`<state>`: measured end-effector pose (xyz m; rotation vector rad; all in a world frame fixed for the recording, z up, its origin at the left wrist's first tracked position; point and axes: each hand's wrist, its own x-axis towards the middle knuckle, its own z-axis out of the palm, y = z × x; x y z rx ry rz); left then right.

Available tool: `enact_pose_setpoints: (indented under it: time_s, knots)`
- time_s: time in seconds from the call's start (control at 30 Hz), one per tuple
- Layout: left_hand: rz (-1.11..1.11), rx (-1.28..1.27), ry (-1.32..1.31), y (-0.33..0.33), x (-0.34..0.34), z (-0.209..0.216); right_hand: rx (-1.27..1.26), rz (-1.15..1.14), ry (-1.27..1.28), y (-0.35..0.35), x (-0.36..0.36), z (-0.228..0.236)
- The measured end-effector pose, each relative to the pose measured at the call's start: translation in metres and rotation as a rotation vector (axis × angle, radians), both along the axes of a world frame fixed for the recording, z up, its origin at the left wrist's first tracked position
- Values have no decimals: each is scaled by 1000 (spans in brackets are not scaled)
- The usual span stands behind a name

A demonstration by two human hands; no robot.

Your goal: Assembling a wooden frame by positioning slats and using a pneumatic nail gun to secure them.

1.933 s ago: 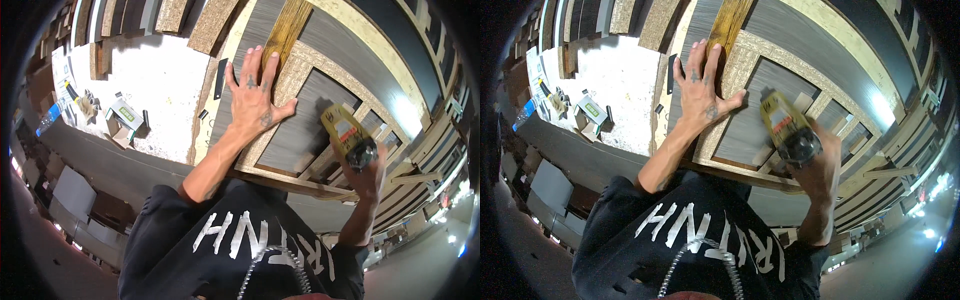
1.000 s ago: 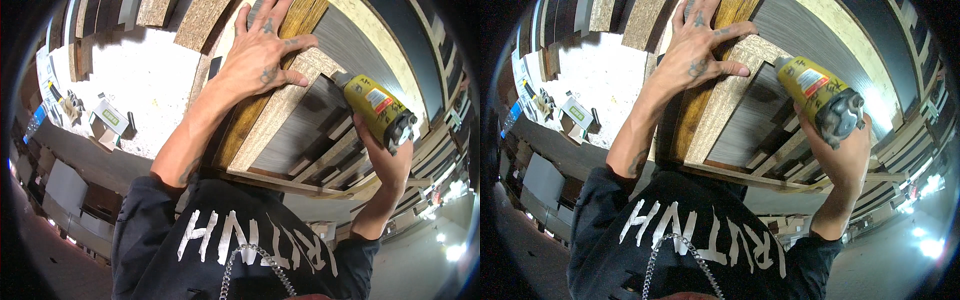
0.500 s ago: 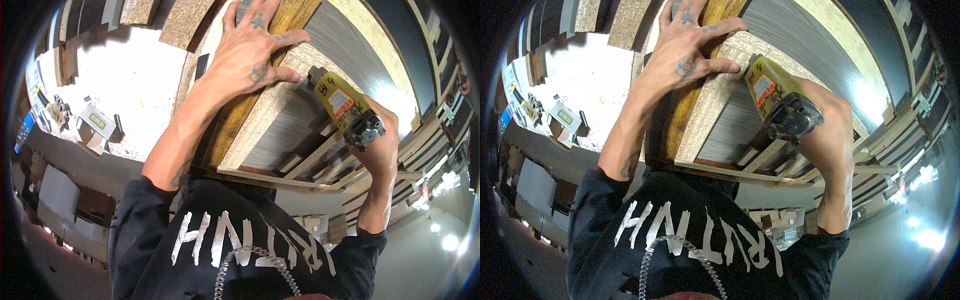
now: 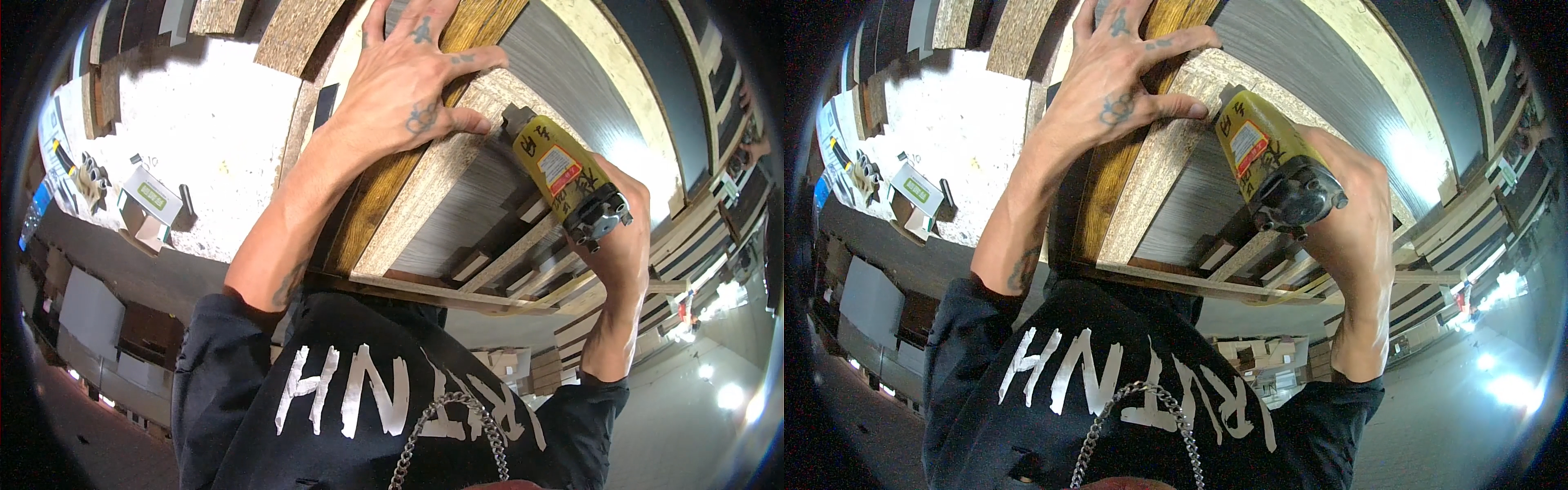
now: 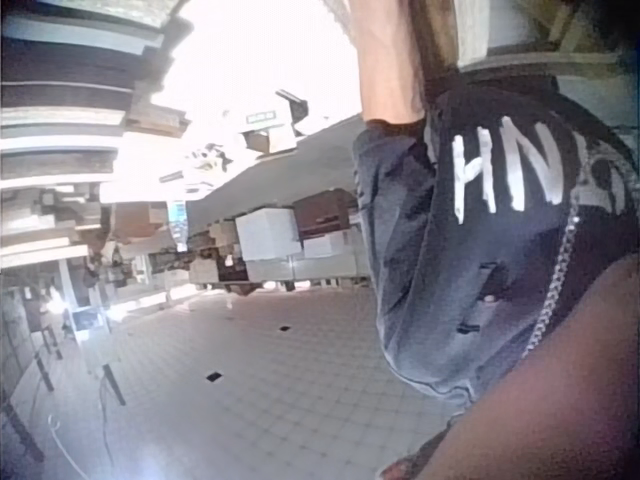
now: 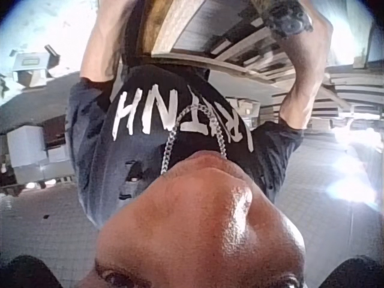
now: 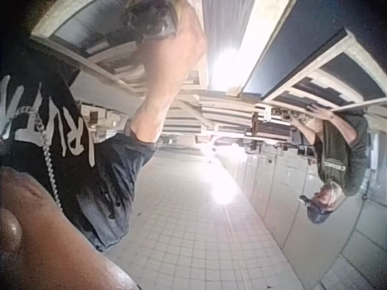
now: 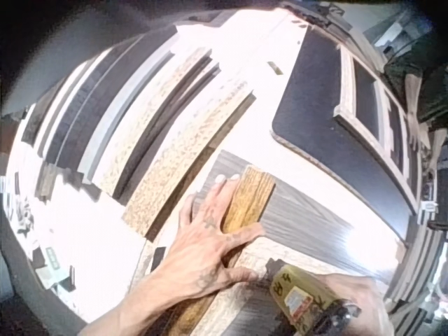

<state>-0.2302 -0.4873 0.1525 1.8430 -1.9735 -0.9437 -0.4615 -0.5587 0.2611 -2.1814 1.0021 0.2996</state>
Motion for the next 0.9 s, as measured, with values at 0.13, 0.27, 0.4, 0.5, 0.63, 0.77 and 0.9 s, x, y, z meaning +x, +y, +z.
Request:
enact_pose_setpoints:
  time_s: [0.13, 0.27, 0.4, 0.5, 0.63, 0.77, 0.9]
  knots:
    - [5, -23, 73, -2, 2, 4, 117, -64, 147, -5, 6, 5]
    - [-14, -60, -19, 0, 0, -1, 170, -93, 205, -8, 8, 4]
    - [-6, -60, -16, 2, 0, -3, 111, -39, 187, -9, 12, 10]
    - [-8, -71, -18, 1, 0, -3, 179, -107, 235, -8, 8, 5]
    - [-7, -73, -19, 2, 0, -3, 175, -91, 178, -5, 4, 2]
    - [6, -55, 19, 0, 0, -2, 144, -51, 172, -6, 5, 5]
    - [1, 48, 59, -4, 1, 9, 142, -45, 214, -8, 6, 8]
